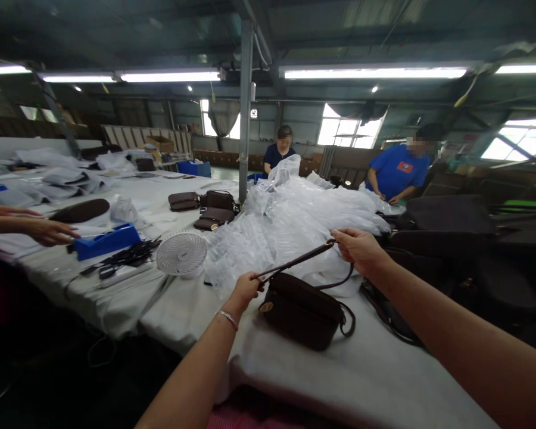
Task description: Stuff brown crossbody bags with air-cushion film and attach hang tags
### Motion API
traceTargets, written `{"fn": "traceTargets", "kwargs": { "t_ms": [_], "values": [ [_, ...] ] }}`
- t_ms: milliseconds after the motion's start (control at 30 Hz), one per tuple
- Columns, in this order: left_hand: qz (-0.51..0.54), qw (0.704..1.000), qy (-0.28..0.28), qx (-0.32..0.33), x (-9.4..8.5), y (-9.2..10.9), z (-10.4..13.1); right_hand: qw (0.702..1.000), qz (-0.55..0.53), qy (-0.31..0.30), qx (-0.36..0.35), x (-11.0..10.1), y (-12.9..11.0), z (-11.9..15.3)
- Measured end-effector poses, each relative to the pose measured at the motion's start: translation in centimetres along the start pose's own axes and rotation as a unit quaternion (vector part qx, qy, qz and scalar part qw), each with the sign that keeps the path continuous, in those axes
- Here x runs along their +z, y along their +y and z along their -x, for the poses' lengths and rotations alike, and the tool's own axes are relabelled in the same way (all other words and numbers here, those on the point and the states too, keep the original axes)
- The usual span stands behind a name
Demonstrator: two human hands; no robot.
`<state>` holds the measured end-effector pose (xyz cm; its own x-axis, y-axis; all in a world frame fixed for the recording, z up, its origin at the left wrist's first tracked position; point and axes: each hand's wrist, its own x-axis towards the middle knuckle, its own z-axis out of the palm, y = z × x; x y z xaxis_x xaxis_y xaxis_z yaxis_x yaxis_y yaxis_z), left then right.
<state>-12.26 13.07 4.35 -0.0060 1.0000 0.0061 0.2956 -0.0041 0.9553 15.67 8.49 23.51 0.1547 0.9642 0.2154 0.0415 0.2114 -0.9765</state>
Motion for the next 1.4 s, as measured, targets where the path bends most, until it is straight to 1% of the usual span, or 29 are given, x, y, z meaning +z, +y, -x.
{"fn": "traceTargets", "kwargs": {
  "t_ms": [100, 167, 200, 233, 300, 333, 367, 433, 533, 567, 633, 700, 733, 767, 833, 900, 967, 1033, 1100, 1167, 1233, 1300, 1367, 1400],
  "values": [
    [0.003, 0.996, -0.065, 0.064, -1.3, 1.3, 1.0, 0.999, -0.017, -0.051, -0.008, -0.2, -1.2, -0.2],
    [-0.006, 0.989, -0.094, 0.111, -2.3, 3.1, 1.4, 0.996, -0.013, -0.081, -0.024, 0.4, -2.2, -0.1],
    [-0.017, 0.984, -0.104, 0.146, -2.5, 4.2, 1.6, 0.995, 0.000, -0.092, -0.037, 0.9, -2.8, 0.0],
    [-0.032, 0.975, -0.114, 0.188, -2.6, 5.4, 1.6, 0.993, 0.020, -0.102, -0.052, 1.5, -3.4, 0.2],
    [-0.065, 0.950, -0.137, 0.275, -2.1, 7.5, 1.5, 0.987, 0.073, -0.121, -0.083, 2.8, -4.7, 0.6],
    [-0.082, 0.938, -0.143, 0.305, -1.5, 8.3, 1.4, 0.982, 0.100, -0.129, -0.096, 3.4, -5.4, 0.7],
    [-0.098, 0.932, -0.141, 0.319, -0.8, 8.8, 1.3, 0.977, 0.121, -0.134, -0.109, 3.9, -6.1, 0.8],
    [-0.120, 0.937, -0.114, 0.309, 0.6, 8.9, 1.0, 0.975, 0.125, -0.119, -0.137, 4.2, -7.3, 0.7],
    [-0.135, 0.947, -0.054, 0.287, 2.0, 7.2, 1.1, 0.983, 0.049, -0.053, -0.171, 3.1, -8.4, 0.1],
    [-0.133, 0.948, -0.045, 0.285, 2.1, 6.4, 1.2, 0.983, 0.028, -0.039, -0.175, 2.5, -8.5, -0.1],
    [-0.128, 0.949, -0.039, 0.284, 1.9, 5.1, 1.6, 0.984, 0.027, -0.039, -0.169, 1.5, -8.3, -0.2],
    [-0.124, 0.949, -0.046, 0.285, 1.4, 4.8, 2.0, 0.985, 0.045, -0.057, -0.154, 0.9, -8.0, 0.0],
    [-0.125, 0.949, -0.052, 0.286, 1.0, 5.1, 2.2, 0.986, 0.045, -0.067, -0.146, 0.8, -7.9, 0.2],
    [-0.126, 0.947, -0.061, 0.289, 0.7, 5.7, 2.3, 0.987, 0.037, -0.076, -0.137, 0.8, -7.8, 0.3],
    [-0.119, 0.943, -0.093, 0.298, 0.1, 7.8, 2.6, 0.987, 0.013, -0.094, -0.127, 1.1, -7.9, 0.5],
    [-0.083, 0.938, -0.134, 0.309, -0.1, 10.9, 2.9, 0.986, 0.009, -0.107, -0.127, 1.6, -8.3, 0.7],
    [-0.017, 0.931, -0.176, 0.319, 0.1, 14.5, 3.4, 0.984, 0.022, -0.113, -0.135, 2.2, -8.6, 0.9],
    [0.060, 0.917, -0.209, 0.333, 0.6, 18.0, 3.9, 0.982, 0.041, -0.120, -0.143, 2.8, -8.9, 1.3],
    [0.108, 0.904, -0.220, 0.350, 1.0, 20.9, 4.4, 0.978, 0.060, -0.126, -0.153, 3.3, -9.1, 1.8],
    [0.114, 0.900, -0.214, 0.363, 1.2, 23.1, 4.9, 0.975, 0.078, -0.126, -0.163, 3.6, -9.2, 2.2],
    [0.097, 0.900, -0.200, 0.374, 1.2, 24.5, 5.2, 0.973, 0.090, -0.123, -0.172, 3.7, -9.2, 2.4],
    [0.078, 0.901, -0.190, 0.382, 1.3, 25.2, 5.3, 0.973, 0.095, -0.120, -0.171, 3.7, -9.3, 2.5],
    [0.063, 0.899, -0.199, 0.384, 1.6, 25.1, 5.1, 0.973, 0.105, -0.114, -0.169, 3.4, -9.4, 2.4],
    [0.057, 0.898, -0.208, 0.383, 1.8, 24.6, 4.7, 0.972, 0.115, -0.110, -0.174, 3.0, -9.5, 2.3]
  ]
}}
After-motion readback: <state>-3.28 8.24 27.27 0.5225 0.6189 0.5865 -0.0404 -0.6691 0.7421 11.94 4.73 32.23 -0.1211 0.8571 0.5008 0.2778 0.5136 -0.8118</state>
